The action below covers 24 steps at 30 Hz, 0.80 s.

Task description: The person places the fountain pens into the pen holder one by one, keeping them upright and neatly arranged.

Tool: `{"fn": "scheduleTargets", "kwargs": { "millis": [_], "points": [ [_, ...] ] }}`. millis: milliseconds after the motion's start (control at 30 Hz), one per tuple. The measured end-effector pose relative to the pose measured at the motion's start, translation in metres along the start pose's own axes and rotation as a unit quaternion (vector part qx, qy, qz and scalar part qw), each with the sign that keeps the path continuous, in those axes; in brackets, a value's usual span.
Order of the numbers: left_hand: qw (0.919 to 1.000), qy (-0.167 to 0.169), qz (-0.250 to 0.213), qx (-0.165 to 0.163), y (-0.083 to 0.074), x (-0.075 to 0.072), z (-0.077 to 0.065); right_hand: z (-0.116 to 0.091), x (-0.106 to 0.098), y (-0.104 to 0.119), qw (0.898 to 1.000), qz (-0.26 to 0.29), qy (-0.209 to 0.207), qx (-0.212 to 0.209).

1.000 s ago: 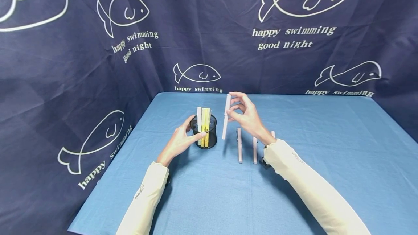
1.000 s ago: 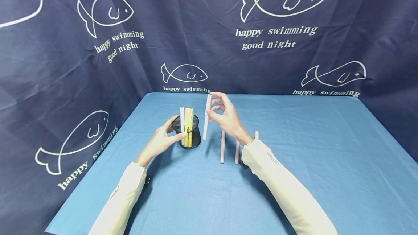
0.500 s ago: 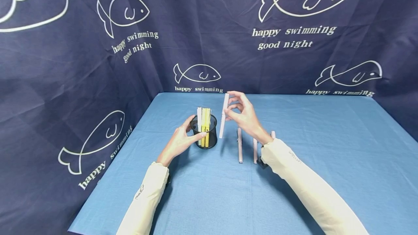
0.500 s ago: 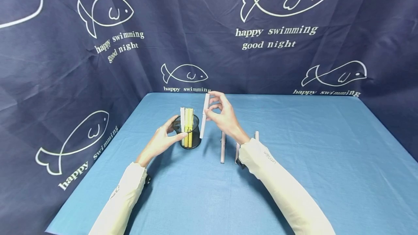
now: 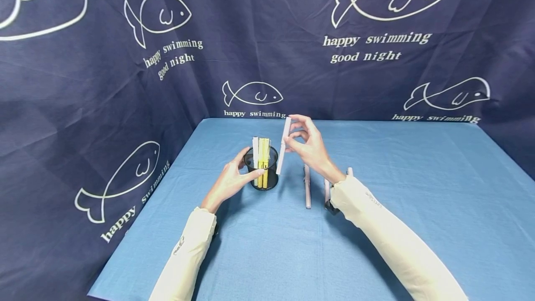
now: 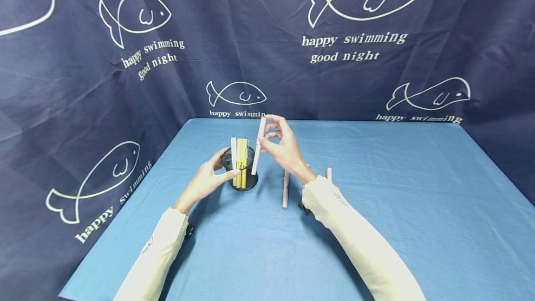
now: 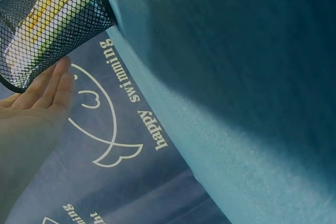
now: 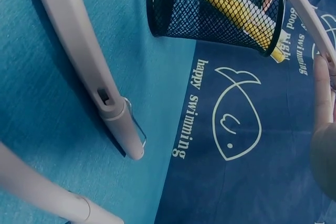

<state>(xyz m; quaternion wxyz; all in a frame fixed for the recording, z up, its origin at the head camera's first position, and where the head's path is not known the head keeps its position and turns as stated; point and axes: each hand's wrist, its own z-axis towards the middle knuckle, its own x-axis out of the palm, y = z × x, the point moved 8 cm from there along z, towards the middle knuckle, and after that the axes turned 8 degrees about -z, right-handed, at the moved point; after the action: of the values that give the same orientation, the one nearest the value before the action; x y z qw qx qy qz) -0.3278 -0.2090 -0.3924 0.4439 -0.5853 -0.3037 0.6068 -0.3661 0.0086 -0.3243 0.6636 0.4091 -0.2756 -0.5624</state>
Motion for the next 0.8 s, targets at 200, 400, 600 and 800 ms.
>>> {"fn": "scheduleTargets", "kwargs": {
  "millis": [200,400,600,800],
  "points": [
    [1.0000,0.000,-0.002,0.002,0.0001,0.0003,0.0009,0.0008,0.0019,0.0002,1.000,0.003,-0.006,0.001],
    [1.0000,-0.002,-0.003,0.004,0.0001,0.0003,0.0009,0.0012,0.0035,-0.0007,1.000,0.000,-0.011,-0.002],
    [1.0000,-0.001,-0.002,0.007,-0.0008,-0.0001,0.0006,0.0020,0.0069,0.0021,1.000,0.007,-0.013,-0.006],
    [1.0000,-0.001,0.002,0.004,-0.0013,0.0002,0.0002,0.0031,0.0086,0.0015,1.000,0.008,-0.015,-0.007]
  ]
}}
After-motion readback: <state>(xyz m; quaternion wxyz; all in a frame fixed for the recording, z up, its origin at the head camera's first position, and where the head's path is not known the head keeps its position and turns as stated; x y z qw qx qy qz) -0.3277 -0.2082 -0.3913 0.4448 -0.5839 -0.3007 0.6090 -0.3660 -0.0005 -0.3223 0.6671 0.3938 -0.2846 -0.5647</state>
